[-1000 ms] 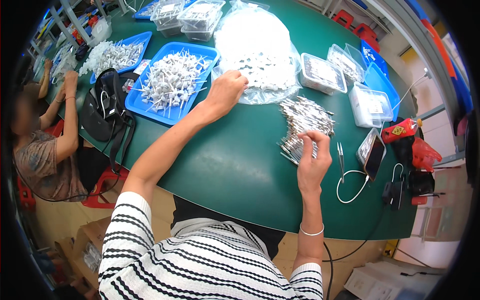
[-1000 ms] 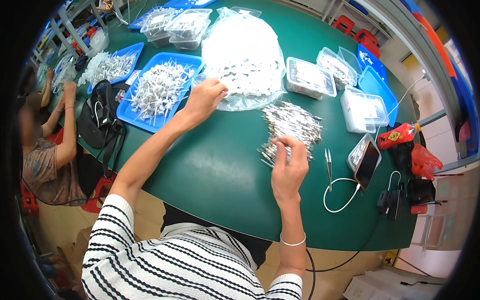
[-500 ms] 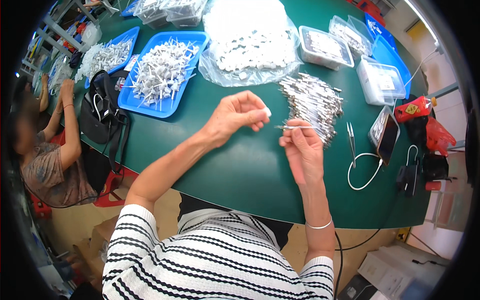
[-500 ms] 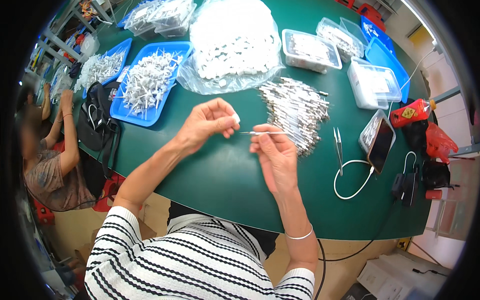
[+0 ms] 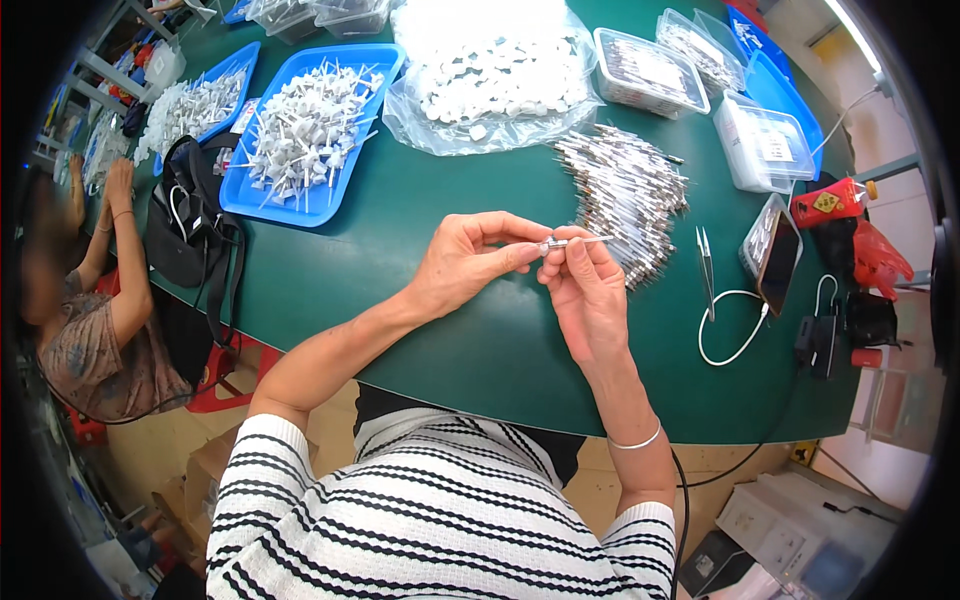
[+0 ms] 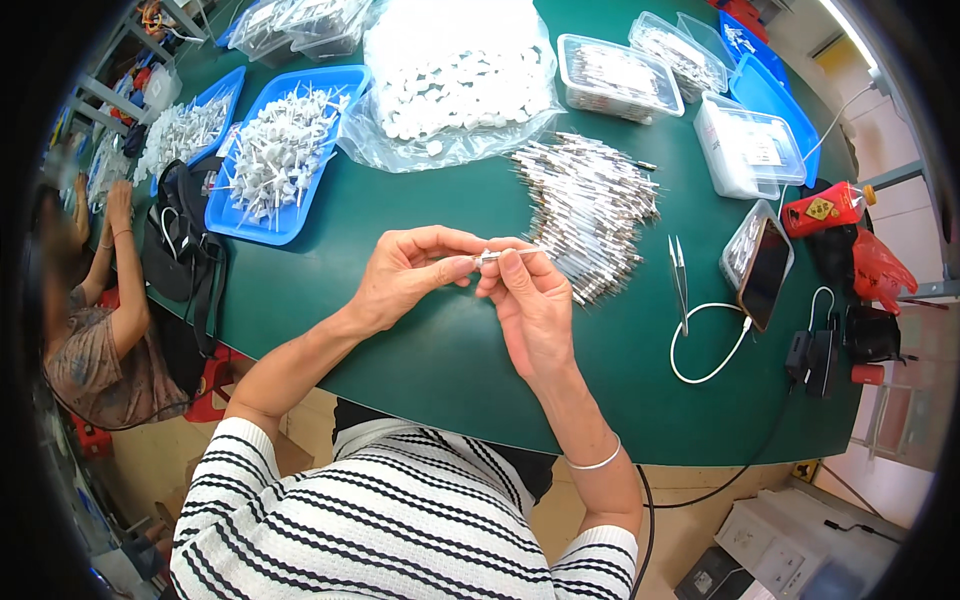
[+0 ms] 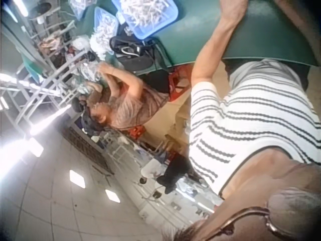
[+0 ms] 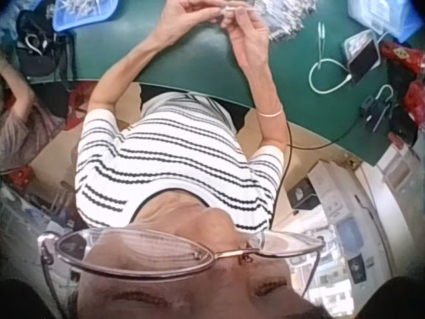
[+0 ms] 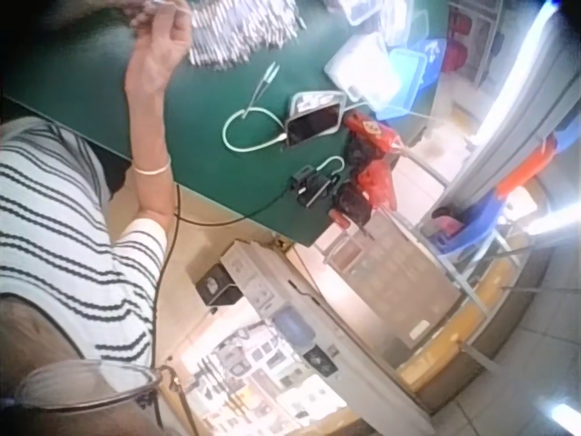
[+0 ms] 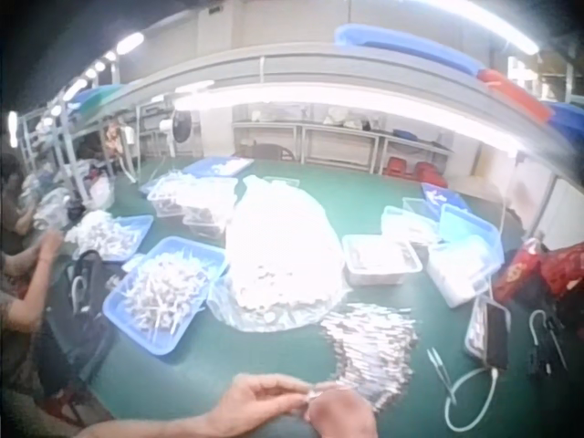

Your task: The person repeatedly picks up small white plastic caps and metal rods from a green table. They insert the metal rod into the cap and place the assembled unit into a blue tray. The process is repetitive and involves handling small parts one by one.

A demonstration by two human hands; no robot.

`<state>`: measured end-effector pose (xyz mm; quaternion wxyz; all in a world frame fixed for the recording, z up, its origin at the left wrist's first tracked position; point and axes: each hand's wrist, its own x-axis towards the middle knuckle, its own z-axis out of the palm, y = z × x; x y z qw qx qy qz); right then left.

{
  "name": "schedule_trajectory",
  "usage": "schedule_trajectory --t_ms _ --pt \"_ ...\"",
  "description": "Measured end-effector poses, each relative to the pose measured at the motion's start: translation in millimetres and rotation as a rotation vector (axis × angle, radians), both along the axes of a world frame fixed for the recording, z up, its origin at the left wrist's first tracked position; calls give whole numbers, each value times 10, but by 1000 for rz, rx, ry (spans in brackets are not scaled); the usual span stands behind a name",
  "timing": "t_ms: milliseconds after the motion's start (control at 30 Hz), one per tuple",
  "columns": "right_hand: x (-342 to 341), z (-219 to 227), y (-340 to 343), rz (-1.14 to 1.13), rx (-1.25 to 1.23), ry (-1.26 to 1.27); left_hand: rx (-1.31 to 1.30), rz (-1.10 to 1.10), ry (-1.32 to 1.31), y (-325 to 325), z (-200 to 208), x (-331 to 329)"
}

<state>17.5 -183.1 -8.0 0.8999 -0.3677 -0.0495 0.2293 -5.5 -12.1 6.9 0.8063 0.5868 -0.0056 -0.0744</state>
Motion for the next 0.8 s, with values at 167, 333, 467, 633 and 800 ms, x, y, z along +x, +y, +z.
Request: schedule_trajectory --t_ms 167,333,467,633,800 --pt "-12 61 16 -70 -89 -52 -107 -40 104 35 -49 51" --pt "2 183 -30 -359 -486 -533 -449 -100 315 100 -47 68" --pt "-45 205 -33 -407 -573 -587 -508 -134 365 99 -63 73" --pt "-37 142 -16 -455 -618 -696 -504 -160 359 97 -51 58" --pt "-32 157 -3 -463 -639 -741 -482 -157 368 81 -24 46"
